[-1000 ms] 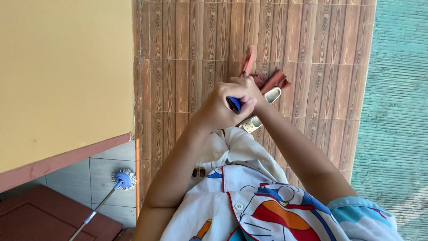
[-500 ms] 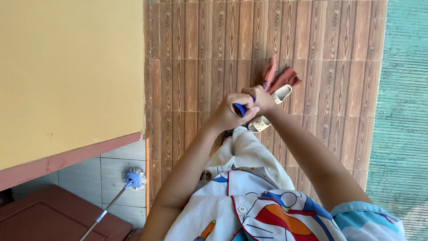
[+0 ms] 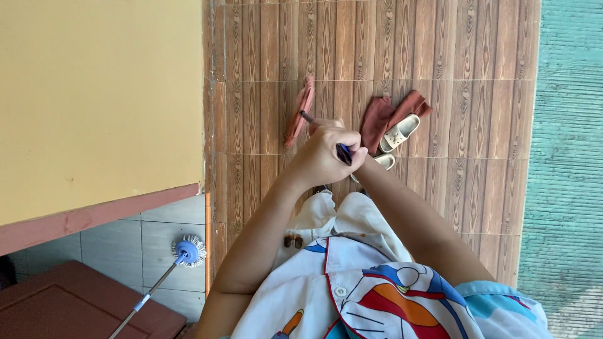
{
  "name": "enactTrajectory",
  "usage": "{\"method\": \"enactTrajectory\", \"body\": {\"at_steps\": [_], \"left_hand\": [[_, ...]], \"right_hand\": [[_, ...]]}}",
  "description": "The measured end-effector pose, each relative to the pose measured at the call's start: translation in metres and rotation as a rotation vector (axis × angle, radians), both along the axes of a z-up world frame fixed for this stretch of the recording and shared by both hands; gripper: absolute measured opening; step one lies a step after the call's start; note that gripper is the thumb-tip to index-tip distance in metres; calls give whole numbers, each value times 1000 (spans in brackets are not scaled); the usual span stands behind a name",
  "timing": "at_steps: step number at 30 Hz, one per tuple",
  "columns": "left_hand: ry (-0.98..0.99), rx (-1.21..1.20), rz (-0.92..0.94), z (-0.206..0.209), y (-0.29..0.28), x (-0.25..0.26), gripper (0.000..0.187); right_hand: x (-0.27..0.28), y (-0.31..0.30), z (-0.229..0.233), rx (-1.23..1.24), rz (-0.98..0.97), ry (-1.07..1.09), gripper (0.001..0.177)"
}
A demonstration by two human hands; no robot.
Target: Sweep the tiled floor using a broom.
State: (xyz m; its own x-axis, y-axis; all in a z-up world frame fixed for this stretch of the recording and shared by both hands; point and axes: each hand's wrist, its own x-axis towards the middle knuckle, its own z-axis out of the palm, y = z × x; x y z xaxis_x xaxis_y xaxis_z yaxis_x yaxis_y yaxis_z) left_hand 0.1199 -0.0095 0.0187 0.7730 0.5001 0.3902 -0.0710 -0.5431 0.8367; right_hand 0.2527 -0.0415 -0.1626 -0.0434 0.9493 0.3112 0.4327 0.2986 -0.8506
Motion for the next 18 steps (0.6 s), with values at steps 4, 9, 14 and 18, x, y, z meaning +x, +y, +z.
{"method": "enactTrajectory", "body": {"at_steps": [4,9,14,18], "left_hand": [[67,-10,-47,-26,-14,16,25],[86,-231,-110,-22,-42,51,24],[-95,-368,-95,-41,-84,85,29],[-114,-331,-73,-50,-108,104,29]], "right_hand": [[13,-13,-16,70,59,42,13],[53,-50,-17,158,140,96,9],[115,-99,-35,231,191,153,8],[140,-125,-7,53,153,55,10]]}}
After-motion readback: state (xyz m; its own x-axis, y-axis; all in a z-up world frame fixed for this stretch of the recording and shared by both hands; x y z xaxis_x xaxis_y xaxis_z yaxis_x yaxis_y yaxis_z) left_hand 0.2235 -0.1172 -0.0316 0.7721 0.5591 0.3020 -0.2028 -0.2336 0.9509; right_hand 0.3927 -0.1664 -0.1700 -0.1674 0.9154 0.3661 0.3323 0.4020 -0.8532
